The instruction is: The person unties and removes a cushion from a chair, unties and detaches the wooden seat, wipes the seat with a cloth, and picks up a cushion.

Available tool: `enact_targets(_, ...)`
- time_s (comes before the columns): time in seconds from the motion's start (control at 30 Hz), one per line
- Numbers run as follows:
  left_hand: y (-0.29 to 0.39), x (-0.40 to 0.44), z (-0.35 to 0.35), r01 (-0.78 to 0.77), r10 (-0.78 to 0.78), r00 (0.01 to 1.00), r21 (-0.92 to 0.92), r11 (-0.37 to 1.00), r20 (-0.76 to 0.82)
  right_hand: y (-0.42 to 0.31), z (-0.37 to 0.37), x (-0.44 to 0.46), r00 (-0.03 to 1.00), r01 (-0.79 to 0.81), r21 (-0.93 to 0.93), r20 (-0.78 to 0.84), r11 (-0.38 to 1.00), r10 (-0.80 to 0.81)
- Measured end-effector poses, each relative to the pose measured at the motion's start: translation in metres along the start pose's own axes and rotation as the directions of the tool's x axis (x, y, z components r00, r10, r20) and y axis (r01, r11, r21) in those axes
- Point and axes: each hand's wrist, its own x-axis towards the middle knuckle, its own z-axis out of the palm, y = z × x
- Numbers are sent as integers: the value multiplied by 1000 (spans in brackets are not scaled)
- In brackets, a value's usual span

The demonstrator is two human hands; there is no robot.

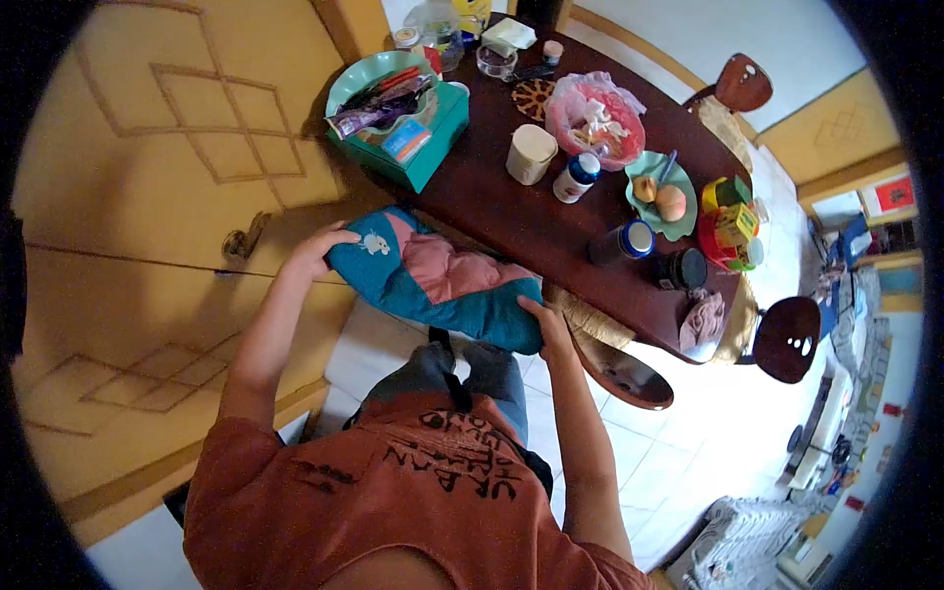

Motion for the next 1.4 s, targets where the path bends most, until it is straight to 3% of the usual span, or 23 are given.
enact_targets(0.13,8,37,-14,48,-44,999,111,993,-31,-3,6,12,996,-72,-70,-63,995,68)
enact_targets(0.33,-26,30,-43,74,-70,986,19,997,-151,0,3,33,999,-19,-235,24,972,25)
enact_targets(0.4,-44,31,-51,104,-131,958,-116,988,-254,14,0,54,996,-61,-7,71,998,61)
enact_targets(0.47,-55,38,-60,106,-145,961,-168,980,-237,24,0,65,991,-116,62,68,991,112)
enact_targets(0.53,-60,40,-56,105,-177,974,-406,908,-144,25,6,59,961,-218,286,228,933,154)
enact_targets(0.67,-59,49,-55,99,-139,989,-452,886,-57,34,3,70,955,-257,426,247,868,162)
enact_targets(0.73,-50,54,-58,108,-144,988,-425,899,-53,34,7,73,957,-231,540,274,810,90)
enact_targets(0.87,-13,68,-56,203,-248,963,-329,922,-101,29,33,82,977,-195,591,186,783,103)
enact_targets(0.93,-16,90,-57,258,-295,948,-251,933,-120,33,47,83,971,-193,607,3,771,241)
enact_targets(0.97,-22,102,-57,282,-313,942,-224,933,-121,35,55,83,976,-121,567,-83,815,202)
enact_targets(1.07,-48,132,-72,321,-355,932,-296,900,-70,81,34,117,977,-181,617,26,766,209)
enact_targets(1.13,-50,130,-72,329,-334,942,-274,904,32,81,43,103,959,-202,578,-47,791,279)
enact_targets(1.2,-46,121,-64,342,-342,939,-203,918,36,93,45,93,981,-122,609,-47,784,189)
enact_targets(1.3,-48,104,-68,355,-342,935,-244,903,94,107,51,77,987,-99,645,-33,758,157)
enact_targets(1.4,-56,88,-77,425,-432,902,-221,878,20,114,60,41,978,-130,675,-33,726,206)
